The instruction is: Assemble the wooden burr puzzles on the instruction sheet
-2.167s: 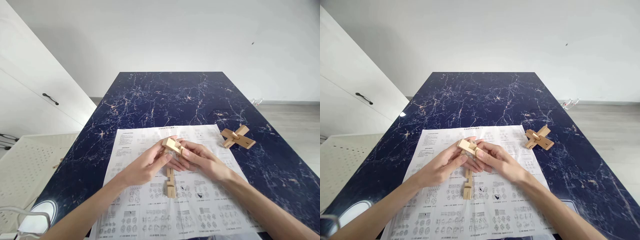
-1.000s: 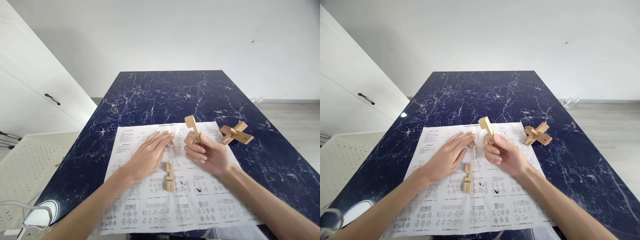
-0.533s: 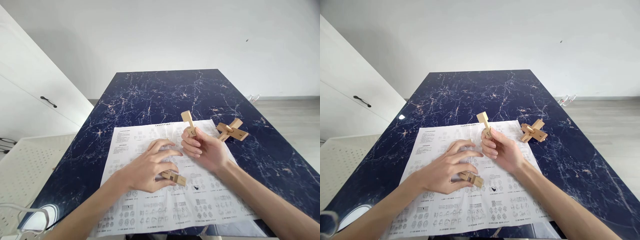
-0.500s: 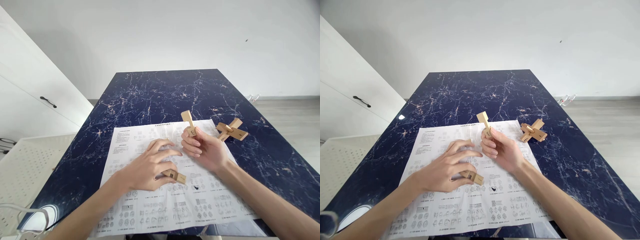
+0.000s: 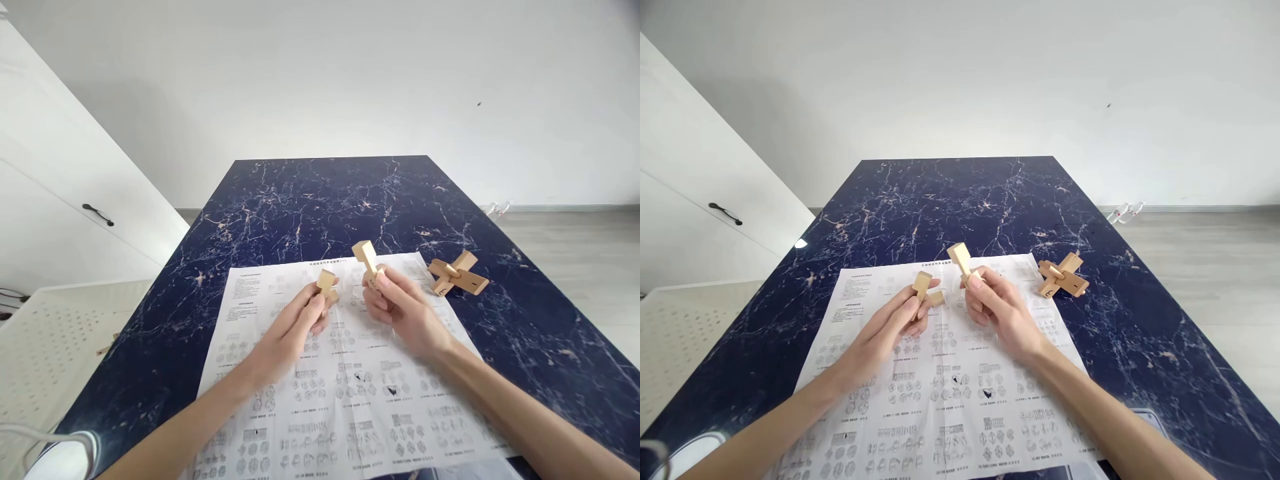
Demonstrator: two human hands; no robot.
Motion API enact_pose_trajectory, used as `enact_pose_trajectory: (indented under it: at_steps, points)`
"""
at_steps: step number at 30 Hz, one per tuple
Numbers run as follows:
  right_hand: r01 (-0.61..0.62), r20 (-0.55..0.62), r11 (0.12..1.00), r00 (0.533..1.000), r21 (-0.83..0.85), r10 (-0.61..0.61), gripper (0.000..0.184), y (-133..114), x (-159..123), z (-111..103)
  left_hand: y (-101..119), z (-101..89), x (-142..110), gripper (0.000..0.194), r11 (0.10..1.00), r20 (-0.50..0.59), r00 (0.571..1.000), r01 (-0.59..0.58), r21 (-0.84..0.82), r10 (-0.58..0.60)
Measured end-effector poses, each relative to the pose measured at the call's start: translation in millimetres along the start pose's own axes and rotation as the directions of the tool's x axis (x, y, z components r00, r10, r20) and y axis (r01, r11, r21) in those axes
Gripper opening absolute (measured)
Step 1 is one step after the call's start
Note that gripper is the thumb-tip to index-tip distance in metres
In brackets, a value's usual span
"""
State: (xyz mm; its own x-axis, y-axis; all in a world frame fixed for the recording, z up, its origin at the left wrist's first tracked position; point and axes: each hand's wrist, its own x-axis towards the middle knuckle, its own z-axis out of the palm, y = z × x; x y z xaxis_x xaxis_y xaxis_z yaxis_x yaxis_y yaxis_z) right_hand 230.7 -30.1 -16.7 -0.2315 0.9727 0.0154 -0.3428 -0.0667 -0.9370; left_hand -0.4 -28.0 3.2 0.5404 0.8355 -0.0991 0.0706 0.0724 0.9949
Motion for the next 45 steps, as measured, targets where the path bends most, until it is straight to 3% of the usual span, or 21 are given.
enact_pose_trajectory:
  at_steps: [3,6,10,14,20,27,33,45]
  points:
    - [0.082,-0.006,0.964,0.996,-0.253,-0.086,0.031,4,-6,4,2,-2.4,5,0.030,0.991,0.017,0.999,-0.027,-0.132,0.029]
    - [0.147,0.033,0.892,0.989,-0.428,-0.148,0.030,5,-11,9,5,-2.2,7,0.027,0.996,0.038,0.999,-0.008,-0.090,0.011]
    - [0.193,0.146,0.810,0.980,-0.555,-0.133,0.026,6,-13,15,5,3.0,5,0.030,1.000,0.020,1.000,0.014,0.028,-0.015]
    - [0.164,0.100,0.753,0.986,-0.637,-0.130,0.026,8,-12,16,4,8.4,2,0.034,0.999,0.028,0.999,0.041,0.011,-0.041]
    - [0.148,0.068,0.717,0.988,-0.682,-0.140,0.021,4,-9,14,8,7.8,1,0.038,0.998,0.071,0.997,0.010,-0.059,-0.006]
    - [0.168,0.144,0.686,0.985,-0.708,-0.093,0.020,-4,-8,11,2,4.6,4,0.058,0.976,0.124,0.992,0.055,-0.213,-0.029]
    - [0.199,0.176,0.651,0.979,-0.733,-0.101,0.021,-5,-9,6,-2,1.5,6,0.054,0.961,0.140,0.990,0.052,-0.270,-0.014]
    - [0.121,0.159,0.767,0.987,-0.630,-0.025,0.030,-8,-9,5,0,-1.4,9,0.049,0.939,0.218,0.975,0.036,-0.341,0.041]
